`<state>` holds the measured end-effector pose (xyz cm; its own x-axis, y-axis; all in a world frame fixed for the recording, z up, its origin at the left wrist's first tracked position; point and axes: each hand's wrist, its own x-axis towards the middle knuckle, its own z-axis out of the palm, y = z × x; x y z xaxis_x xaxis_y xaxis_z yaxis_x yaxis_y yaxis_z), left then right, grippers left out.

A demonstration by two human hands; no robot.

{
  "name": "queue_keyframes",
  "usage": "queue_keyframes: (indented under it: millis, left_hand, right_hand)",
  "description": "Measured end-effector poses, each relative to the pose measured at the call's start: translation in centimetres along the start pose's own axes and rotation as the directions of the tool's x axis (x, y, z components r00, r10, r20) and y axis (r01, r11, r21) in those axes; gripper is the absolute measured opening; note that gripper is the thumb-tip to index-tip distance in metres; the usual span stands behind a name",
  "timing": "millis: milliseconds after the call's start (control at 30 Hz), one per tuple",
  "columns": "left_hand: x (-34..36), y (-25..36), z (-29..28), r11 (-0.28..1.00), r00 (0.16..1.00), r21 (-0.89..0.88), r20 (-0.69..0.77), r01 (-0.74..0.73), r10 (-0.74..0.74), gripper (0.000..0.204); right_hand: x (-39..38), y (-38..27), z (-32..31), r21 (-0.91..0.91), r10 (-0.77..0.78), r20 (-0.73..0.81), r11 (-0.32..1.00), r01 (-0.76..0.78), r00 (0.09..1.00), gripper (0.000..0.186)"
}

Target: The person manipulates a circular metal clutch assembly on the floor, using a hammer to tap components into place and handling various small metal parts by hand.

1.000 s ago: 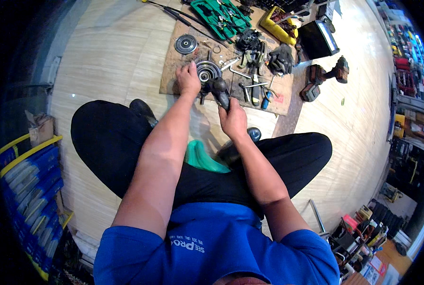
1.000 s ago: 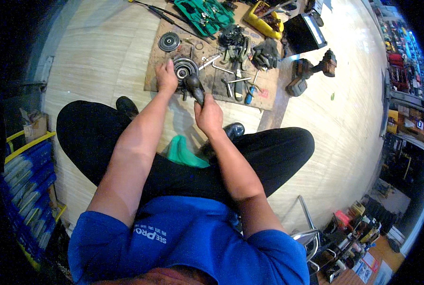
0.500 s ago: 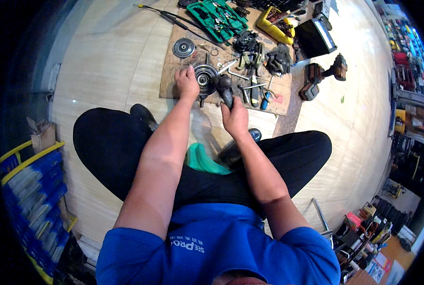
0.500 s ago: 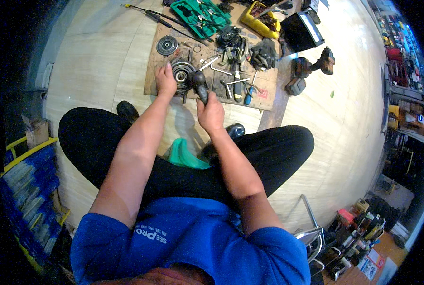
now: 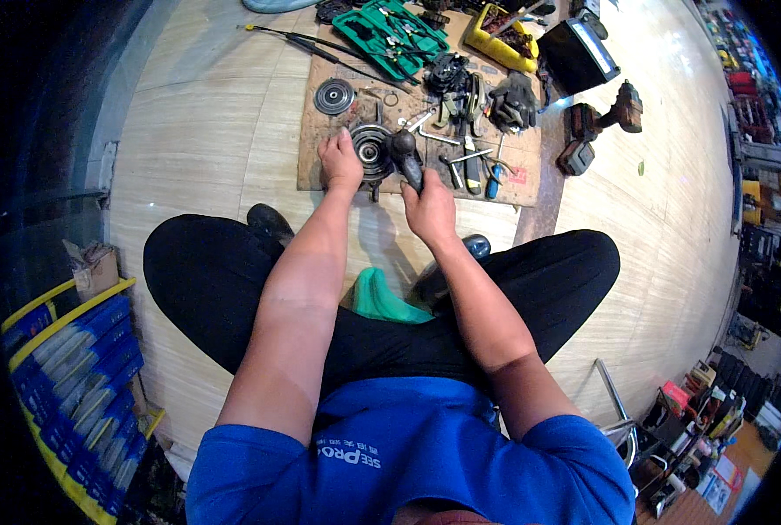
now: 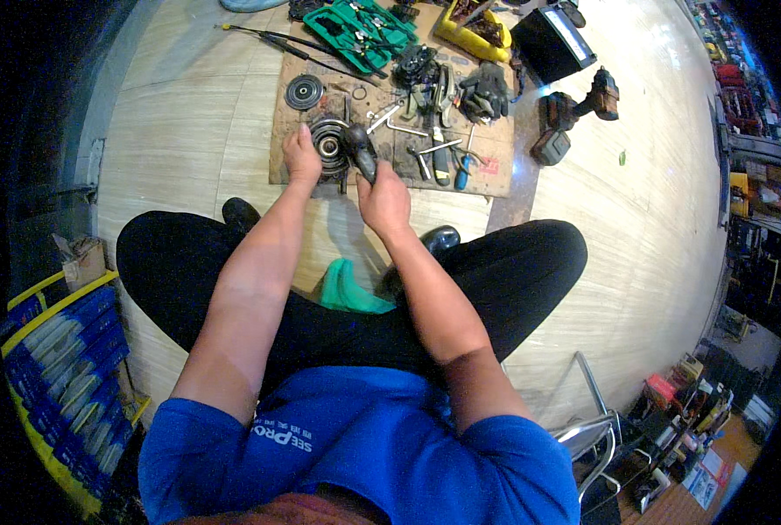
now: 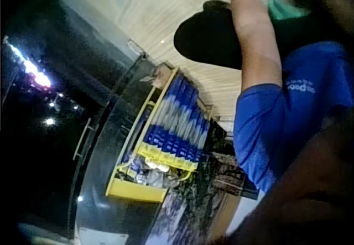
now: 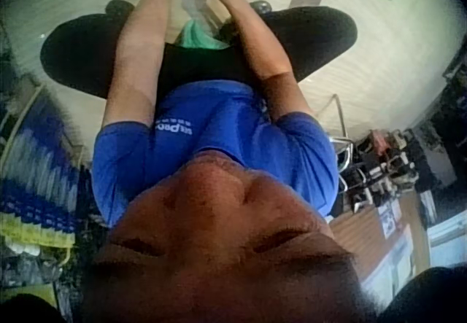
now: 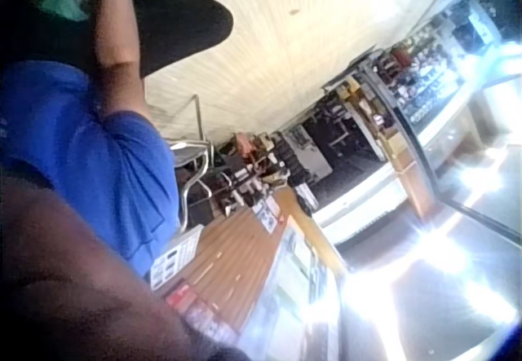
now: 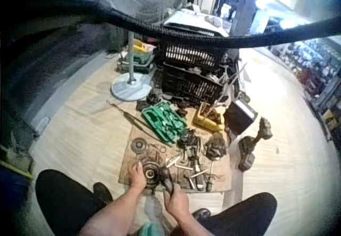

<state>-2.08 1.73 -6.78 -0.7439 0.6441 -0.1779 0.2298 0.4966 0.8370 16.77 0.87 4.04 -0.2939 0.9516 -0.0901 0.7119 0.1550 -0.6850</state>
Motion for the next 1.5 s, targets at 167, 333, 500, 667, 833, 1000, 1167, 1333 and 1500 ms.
queue_keyframes:
  millis: [167,333,500,667,833,1000,1167,1333,1500]
  left_hand:
    - [0.5,-0.9,0.1,0.997,0.998,0.052,-0.01,0.064,-0.064,0.054]
    - [0.4,-1.0,0.3,0.993,0.997,0.086,0.001,0.075,-0.076,0.057]
    - [0.5,-1.2,0.1,0.993,1.0,0.12,0.003,0.005,-0.006,0.057]
    - [0.6,-1.4,0.5,0.994,1.0,0.105,-0.006,-0.03,0.031,0.054]
    - [1.6,-4.0,0.6,0.969,0.983,0.176,-0.026,-0.174,0.182,0.053]
    - [0.1,-1.4,0.4,0.976,0.985,0.134,0.017,-0.171,0.171,0.052]
    - [0.3,-1.8,0.5,0.981,0.986,0.136,-0.078,-0.138,0.149,0.049]
    - [0.5,-2.3,0.8,0.983,0.989,0.145,-0.08,-0.113,0.125,0.048]
    - [0.3,-1.9,0.7,0.995,0.989,0.096,-0.14,-0.042,0.056,0.052]
  right_hand:
    - [0.1,-0.2,-0.1,0.05,-0.044,-0.017,0.998,0.045,0.999,0.034]
    - [0.6,-0.3,-0.1,0.012,-0.023,0.003,1.0,0.023,1.0,0.033]
    - [0.8,-1.5,-0.3,0.137,-0.059,-0.013,0.989,0.061,0.998,0.032]
    - [1.0,-2.7,0.2,0.142,-0.158,-0.016,0.977,0.158,0.987,0.036]
    - [1.1,-3.3,1.6,0.04,-0.123,0.086,0.992,0.12,0.989,0.041]
    - [1.2,-2.6,1.6,0.064,-0.127,0.022,0.99,0.125,0.992,0.041]
    - [1.3,-2.6,1.9,0.061,-0.126,0.016,0.99,0.125,0.992,0.04]
    - [1.5,-2.4,1.9,0.056,-0.118,0.032,0.992,0.117,0.992,0.039]
    - [1.2,-2.2,0.4,0.134,-0.049,0.053,0.99,0.041,0.997,0.036]
